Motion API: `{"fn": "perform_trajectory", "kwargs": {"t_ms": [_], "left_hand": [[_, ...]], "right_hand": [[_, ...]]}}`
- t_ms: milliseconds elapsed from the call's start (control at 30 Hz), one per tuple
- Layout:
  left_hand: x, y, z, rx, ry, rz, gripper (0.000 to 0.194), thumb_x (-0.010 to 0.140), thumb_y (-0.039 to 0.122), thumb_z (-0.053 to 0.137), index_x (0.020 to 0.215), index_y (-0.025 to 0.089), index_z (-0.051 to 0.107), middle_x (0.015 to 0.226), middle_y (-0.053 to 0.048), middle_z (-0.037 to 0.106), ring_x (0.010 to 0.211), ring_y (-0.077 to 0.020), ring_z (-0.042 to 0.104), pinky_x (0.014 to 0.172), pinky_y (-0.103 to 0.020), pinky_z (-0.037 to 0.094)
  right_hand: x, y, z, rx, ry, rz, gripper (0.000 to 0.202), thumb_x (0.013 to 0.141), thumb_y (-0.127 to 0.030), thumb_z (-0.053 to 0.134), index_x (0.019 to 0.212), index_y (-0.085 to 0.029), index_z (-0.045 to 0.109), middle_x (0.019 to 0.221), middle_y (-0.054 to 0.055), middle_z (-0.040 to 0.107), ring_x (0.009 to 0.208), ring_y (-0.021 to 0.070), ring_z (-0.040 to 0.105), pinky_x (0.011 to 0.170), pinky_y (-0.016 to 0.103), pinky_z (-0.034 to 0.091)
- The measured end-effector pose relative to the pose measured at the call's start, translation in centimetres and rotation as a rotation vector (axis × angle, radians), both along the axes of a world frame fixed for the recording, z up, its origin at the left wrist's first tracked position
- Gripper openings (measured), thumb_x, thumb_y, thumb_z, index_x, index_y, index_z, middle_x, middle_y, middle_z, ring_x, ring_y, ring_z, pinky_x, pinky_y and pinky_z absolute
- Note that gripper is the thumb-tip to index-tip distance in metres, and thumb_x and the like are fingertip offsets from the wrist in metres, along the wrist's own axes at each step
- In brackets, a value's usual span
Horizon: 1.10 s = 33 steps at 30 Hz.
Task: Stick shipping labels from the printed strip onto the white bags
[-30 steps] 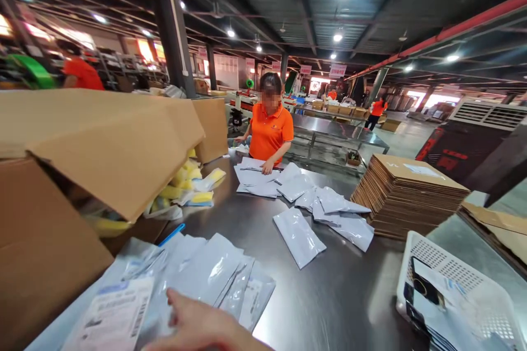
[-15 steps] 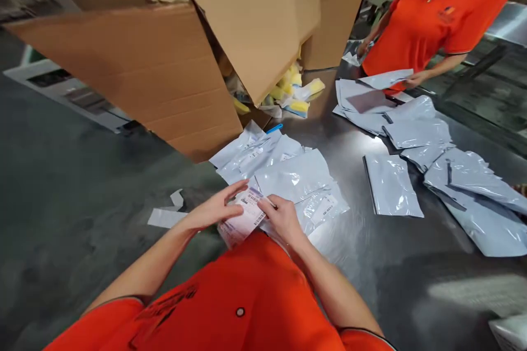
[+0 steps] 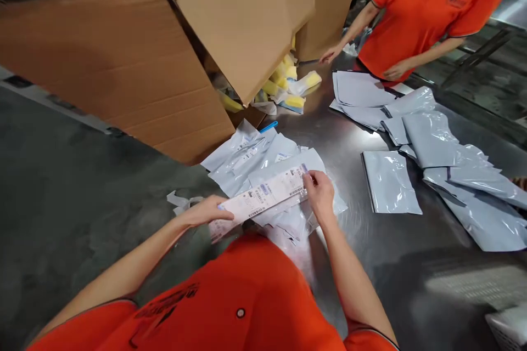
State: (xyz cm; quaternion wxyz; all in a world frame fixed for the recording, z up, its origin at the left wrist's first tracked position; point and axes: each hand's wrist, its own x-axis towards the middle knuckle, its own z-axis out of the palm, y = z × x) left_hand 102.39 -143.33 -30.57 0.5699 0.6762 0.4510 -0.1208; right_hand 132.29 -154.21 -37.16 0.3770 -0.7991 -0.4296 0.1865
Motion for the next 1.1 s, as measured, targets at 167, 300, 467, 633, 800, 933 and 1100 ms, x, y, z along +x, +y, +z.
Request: {"fn": "perform_trajectory", "kwargs": {"t_ms": [167,300,467,633,800,933,1100], "left_hand": [[-4.9,3.2,0.5,-0.022,0.134,0.158,0.037,0.064,0.046,0.074,0.081,0.013,0.075,0.073,-0.003,0.070,0.068,-0.0202,0.058,0.060,-0.023,0.041],[-4.8,4.1,1.3,-0.098,0.003,0.323,0.040,0.065,0.048,0.077,0.087,0.015,0.077,0.084,-0.007,0.075,0.079,-0.0243,0.064,0.073,-0.028,0.049],[2.2,3.6,-0.4,-0.204,-0.081,0.273,0.040,0.064,0.048,0.080,0.083,0.013,0.075,0.075,-0.007,0.074,0.072,-0.0238,0.065,0.065,-0.028,0.050],[8.1,3.2,-5.0,-0.310,-0.063,0.336,0.042,0.070,0.046,0.078,0.091,0.010,0.071,0.074,-0.008,0.073,0.071,-0.0243,0.068,0.062,-0.029,0.052],[8.5,3.7,-8.6,-0.403,-0.036,0.550,0.038,0.074,0.041,0.078,0.095,0.011,0.067,0.082,-0.011,0.075,0.074,-0.0228,0.071,0.070,-0.031,0.056],[7.7,3.7,-8.5,-0.469,-0.066,0.593,0.036,0.075,0.039,0.078,0.095,0.011,0.066,0.087,-0.012,0.076,0.076,-0.0227,0.072,0.073,-0.032,0.058],[6.2,3.2,-4.9,-0.438,-0.106,0.594,0.043,0.070,0.042,0.081,0.098,0.011,0.069,0.096,-0.013,0.076,0.087,-0.0249,0.072,0.084,-0.034,0.057]], "right_hand": [[2.4,1.1,-4.1,-0.422,-0.381,-0.042,0.066,0.088,-0.052,0.058,0.143,-0.017,0.046,0.125,0.023,0.058,0.112,0.0355,0.052,0.089,0.046,0.041],[-1.0,0.9,-5.0,-0.348,-0.423,-0.062,0.093,0.088,-0.063,0.051,0.155,-0.007,0.019,0.153,0.031,0.026,0.140,0.0472,0.023,0.104,0.061,0.029],[-6.7,4.1,-5.1,-0.344,-0.219,0.368,0.078,0.090,-0.055,0.053,0.153,-0.015,0.030,0.158,0.025,0.020,0.145,0.0475,0.013,0.110,0.069,0.008],[4.5,4.7,-5.9,-0.162,-0.192,0.181,0.057,0.099,-0.041,0.039,0.149,-0.015,0.035,0.155,0.018,0.032,0.143,0.0264,0.027,0.114,0.043,0.025],[18.7,-4.1,-8.9,-0.614,-0.253,-0.397,0.047,0.088,-0.020,0.053,0.130,0.003,0.050,0.126,0.034,0.052,0.121,0.0363,0.048,0.093,0.044,0.037],[19.6,-9.2,-9.0,-0.676,-0.150,-0.363,0.020,0.087,-0.015,0.048,0.097,-0.004,0.063,0.082,0.019,0.064,0.076,0.0220,0.059,0.071,0.032,0.039],[10.9,-9.5,-2.6,-0.261,0.043,-0.341,0.027,0.085,-0.029,0.050,0.107,-0.016,0.059,0.082,0.006,0.064,0.066,0.0171,0.056,0.062,0.028,0.040]]}}
